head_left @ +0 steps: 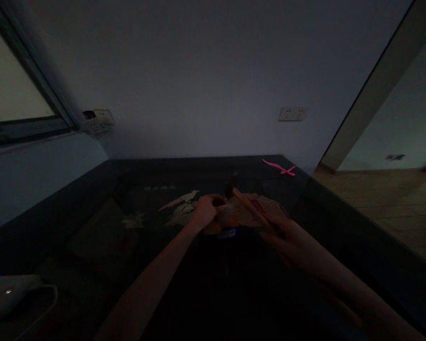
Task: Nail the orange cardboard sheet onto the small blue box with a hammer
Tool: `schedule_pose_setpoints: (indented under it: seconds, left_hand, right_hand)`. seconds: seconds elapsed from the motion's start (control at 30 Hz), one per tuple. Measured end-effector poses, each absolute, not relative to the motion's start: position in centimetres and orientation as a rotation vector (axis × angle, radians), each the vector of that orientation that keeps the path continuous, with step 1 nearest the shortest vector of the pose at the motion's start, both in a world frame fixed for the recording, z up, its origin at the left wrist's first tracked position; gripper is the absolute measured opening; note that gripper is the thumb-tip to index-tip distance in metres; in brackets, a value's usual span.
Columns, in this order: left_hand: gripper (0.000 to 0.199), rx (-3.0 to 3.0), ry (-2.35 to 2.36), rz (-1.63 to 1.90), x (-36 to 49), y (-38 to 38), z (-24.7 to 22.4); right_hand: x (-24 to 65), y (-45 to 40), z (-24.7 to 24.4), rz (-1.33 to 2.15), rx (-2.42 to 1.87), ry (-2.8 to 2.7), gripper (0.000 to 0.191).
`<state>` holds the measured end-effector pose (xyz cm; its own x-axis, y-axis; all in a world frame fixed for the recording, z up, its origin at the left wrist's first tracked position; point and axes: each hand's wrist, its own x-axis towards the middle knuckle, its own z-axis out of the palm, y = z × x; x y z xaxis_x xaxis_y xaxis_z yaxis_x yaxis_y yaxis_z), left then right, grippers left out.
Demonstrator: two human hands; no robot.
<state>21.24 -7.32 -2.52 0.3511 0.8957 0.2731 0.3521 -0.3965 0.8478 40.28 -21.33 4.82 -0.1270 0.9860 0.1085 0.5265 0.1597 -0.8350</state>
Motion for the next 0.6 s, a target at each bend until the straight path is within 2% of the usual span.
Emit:
schedule_pose_setpoints:
  seconds: [0.13, 0.33, 0.47, 0.6]
  left_hand:
    - [0.003, 1.887, 1.089, 1.018, 21.5, -7.6, -2.3]
    - [0.008, 1.948, 1.16, 0.967, 21.3, -7.2, -2.6]
    - [0.006, 1.918, 1.133, 0.986, 21.3, -7.1, -2.9]
    - [0.008, 1.943, 1.145, 0.978, 21.3, -7.2, -2.7]
  right_hand:
    - [40.2, -21.6, 5.8, 0.82, -1.388, -1.749, 0.029]
    - [40.6, -20.5, 4.3, 0.877, -1.489, -1.781, 0.027]
    - [40.7, -20.7, 5.2, 0.843, -1.44, -1.782, 0.032]
    - [40.7, -20.4, 4.9, 0.844, -1.411, -1.806, 0.028]
